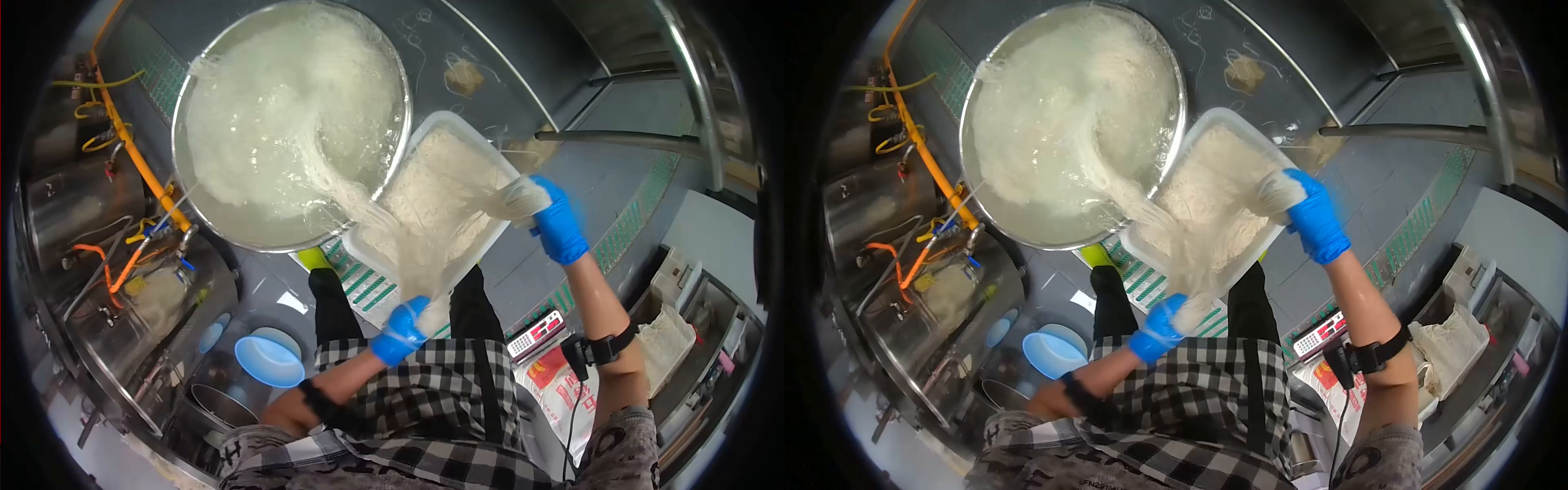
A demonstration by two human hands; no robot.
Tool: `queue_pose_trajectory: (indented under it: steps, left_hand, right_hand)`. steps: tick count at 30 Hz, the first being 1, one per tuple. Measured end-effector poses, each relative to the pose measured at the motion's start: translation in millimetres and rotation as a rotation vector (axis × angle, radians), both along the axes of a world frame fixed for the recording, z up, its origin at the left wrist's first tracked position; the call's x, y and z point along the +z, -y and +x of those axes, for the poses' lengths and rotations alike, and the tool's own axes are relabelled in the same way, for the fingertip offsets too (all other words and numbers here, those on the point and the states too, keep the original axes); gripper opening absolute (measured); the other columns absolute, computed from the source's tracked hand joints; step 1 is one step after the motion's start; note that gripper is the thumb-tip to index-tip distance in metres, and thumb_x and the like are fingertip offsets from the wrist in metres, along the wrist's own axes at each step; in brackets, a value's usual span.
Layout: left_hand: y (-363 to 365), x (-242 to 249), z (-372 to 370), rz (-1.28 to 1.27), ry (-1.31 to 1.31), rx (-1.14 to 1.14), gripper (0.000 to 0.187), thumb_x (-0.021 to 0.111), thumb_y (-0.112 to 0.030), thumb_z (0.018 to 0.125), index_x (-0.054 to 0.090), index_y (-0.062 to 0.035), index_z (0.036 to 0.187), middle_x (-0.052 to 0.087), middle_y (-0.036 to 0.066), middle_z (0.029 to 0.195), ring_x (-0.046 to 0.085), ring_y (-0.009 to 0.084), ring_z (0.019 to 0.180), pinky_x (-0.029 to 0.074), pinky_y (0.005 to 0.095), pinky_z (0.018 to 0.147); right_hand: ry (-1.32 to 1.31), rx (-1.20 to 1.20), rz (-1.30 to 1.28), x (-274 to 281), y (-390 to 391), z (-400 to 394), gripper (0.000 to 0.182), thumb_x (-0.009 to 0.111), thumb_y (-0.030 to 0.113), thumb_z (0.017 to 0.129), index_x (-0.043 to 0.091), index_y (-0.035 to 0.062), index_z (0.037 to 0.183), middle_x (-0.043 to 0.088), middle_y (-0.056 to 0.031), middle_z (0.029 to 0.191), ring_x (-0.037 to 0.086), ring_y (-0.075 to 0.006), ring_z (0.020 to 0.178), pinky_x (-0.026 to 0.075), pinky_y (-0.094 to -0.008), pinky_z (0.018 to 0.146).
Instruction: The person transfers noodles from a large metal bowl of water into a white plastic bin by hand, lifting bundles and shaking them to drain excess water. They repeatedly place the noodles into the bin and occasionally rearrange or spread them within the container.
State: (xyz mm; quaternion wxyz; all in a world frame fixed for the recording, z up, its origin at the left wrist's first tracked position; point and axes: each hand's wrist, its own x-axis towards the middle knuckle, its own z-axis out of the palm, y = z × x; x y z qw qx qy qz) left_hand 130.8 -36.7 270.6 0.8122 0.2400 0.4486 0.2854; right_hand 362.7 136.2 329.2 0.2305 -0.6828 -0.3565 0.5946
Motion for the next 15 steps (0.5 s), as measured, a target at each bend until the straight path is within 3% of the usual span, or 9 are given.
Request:
queue_pose_trajectory:
  steps: [1, 2, 3, 5, 7, 9, 11, 13, 15]
  left_hand:
    - [21, -49, 17, -0.082, 0.133, 0.096, 0.023, 0.045, -0.005, 0.079, 0.048, -0.0016, 0.101, 0.053, 0.009, 0.098, 0.051, 0.0167, 0.086, 0.042, 0.0266, 0.077]
    - [24, -79, 22, 0.145, -0.297, -0.322, 0.030, 0.050, -0.007, 0.075, 0.046, -0.0029, 0.105, 0.051, 0.011, 0.100, 0.050, 0.0208, 0.090, 0.039, 0.0299, 0.081]
    - [32, -114, 24, 0.130, -0.294, -0.322, 0.030, 0.050, -0.007, 0.075, 0.046, -0.0029, 0.105, 0.051, 0.011, 0.100, 0.050, 0.0208, 0.090, 0.039, 0.0299, 0.081]
    - [46, -177, 25, 0.463, -0.631, -0.446, 0.040, 0.057, -0.012, 0.071, 0.044, -0.0015, 0.107, 0.049, 0.014, 0.102, 0.047, 0.0262, 0.094, 0.037, 0.0335, 0.083]
    - [39, -209, 1, 0.462, -0.902, -0.121, 0.047, 0.060, -0.020, 0.066, 0.044, 0.0009, 0.105, 0.048, 0.020, 0.100, 0.046, 0.0346, 0.092, 0.035, 0.0405, 0.082]
    - [21, -243, -47, 0.334, -1.241, -0.057, 0.063, 0.062, -0.031, 0.065, 0.038, 0.0049, 0.110, 0.044, 0.024, 0.105, 0.042, 0.0345, 0.098, 0.033, 0.0406, 0.085]
    - [-9, -264, -95, 0.249, -1.624, -0.120, 0.070, 0.062, -0.046, 0.061, 0.043, 0.0059, 0.104, 0.049, 0.025, 0.095, 0.048, 0.0379, 0.086, 0.037, 0.0417, 0.079]
    - [-56, -245, -111, -0.222, -1.533, -0.161, 0.077, 0.062, -0.054, 0.057, 0.044, 0.0082, 0.099, 0.050, 0.025, 0.095, 0.047, 0.0381, 0.092, 0.037, 0.0416, 0.080]
    - [-74, -269, -118, -0.277, -1.567, -0.126, 0.085, 0.062, -0.058, 0.054, 0.043, 0.0104, 0.100, 0.049, 0.025, 0.099, 0.047, 0.0367, 0.096, 0.038, 0.0406, 0.080]
  right_hand:
    - [0.020, -0.020, -0.040, -26, 6, 0, 0.028, 0.047, 0.025, 0.077, 0.051, 0.0115, 0.100, 0.054, 0.0004, 0.071, 0.049, -0.0064, 0.053, 0.034, -0.0170, 0.039]
    - [-0.010, -0.026, -0.093, -48, 10, -2, 0.030, 0.049, 0.026, 0.076, 0.051, 0.0102, 0.101, 0.054, 0.0002, 0.072, 0.049, -0.0071, 0.054, 0.034, -0.0176, 0.038]
    - [-0.009, -0.024, -0.107, -76, 17, -1, 0.030, 0.049, 0.026, 0.076, 0.051, 0.0102, 0.101, 0.054, 0.0002, 0.072, 0.049, -0.0071, 0.054, 0.034, -0.0176, 0.038]
    - [0.094, 0.138, -0.240, -135, 33, 2, 0.029, 0.048, 0.024, 0.077, 0.052, 0.0068, 0.100, 0.057, -0.0040, 0.075, 0.052, -0.0112, 0.054, 0.039, -0.0205, 0.038]
    - [0.289, 0.656, -0.362, -180, 44, 0, 0.035, 0.048, 0.028, 0.076, 0.051, 0.0041, 0.102, 0.057, -0.0127, 0.084, 0.056, -0.0216, 0.066, 0.046, -0.0299, 0.055]
    - [0.240, 1.055, -0.337, -205, 69, -12, 0.042, 0.049, 0.034, 0.074, 0.051, 0.0030, 0.102, 0.053, -0.0180, 0.097, 0.052, -0.0281, 0.085, 0.040, -0.0352, 0.075]
    - [0.220, 1.252, -0.269, -225, 106, -28, 0.047, 0.049, 0.040, 0.072, 0.051, 0.0025, 0.101, 0.048, -0.0201, 0.107, 0.046, -0.0311, 0.099, 0.032, -0.0380, 0.089]
    - [0.079, 1.419, -0.357, -213, 118, -51, 0.051, 0.050, 0.042, 0.071, 0.050, 0.0036, 0.103, 0.048, -0.0188, 0.108, 0.046, -0.0306, 0.099, 0.034, -0.0361, 0.088]
    - [-0.005, 1.410, -0.393, -213, 120, -54, 0.047, 0.050, 0.040, 0.072, 0.052, 0.0045, 0.101, 0.051, -0.0193, 0.100, 0.050, -0.0305, 0.093, 0.037, -0.0363, 0.083]
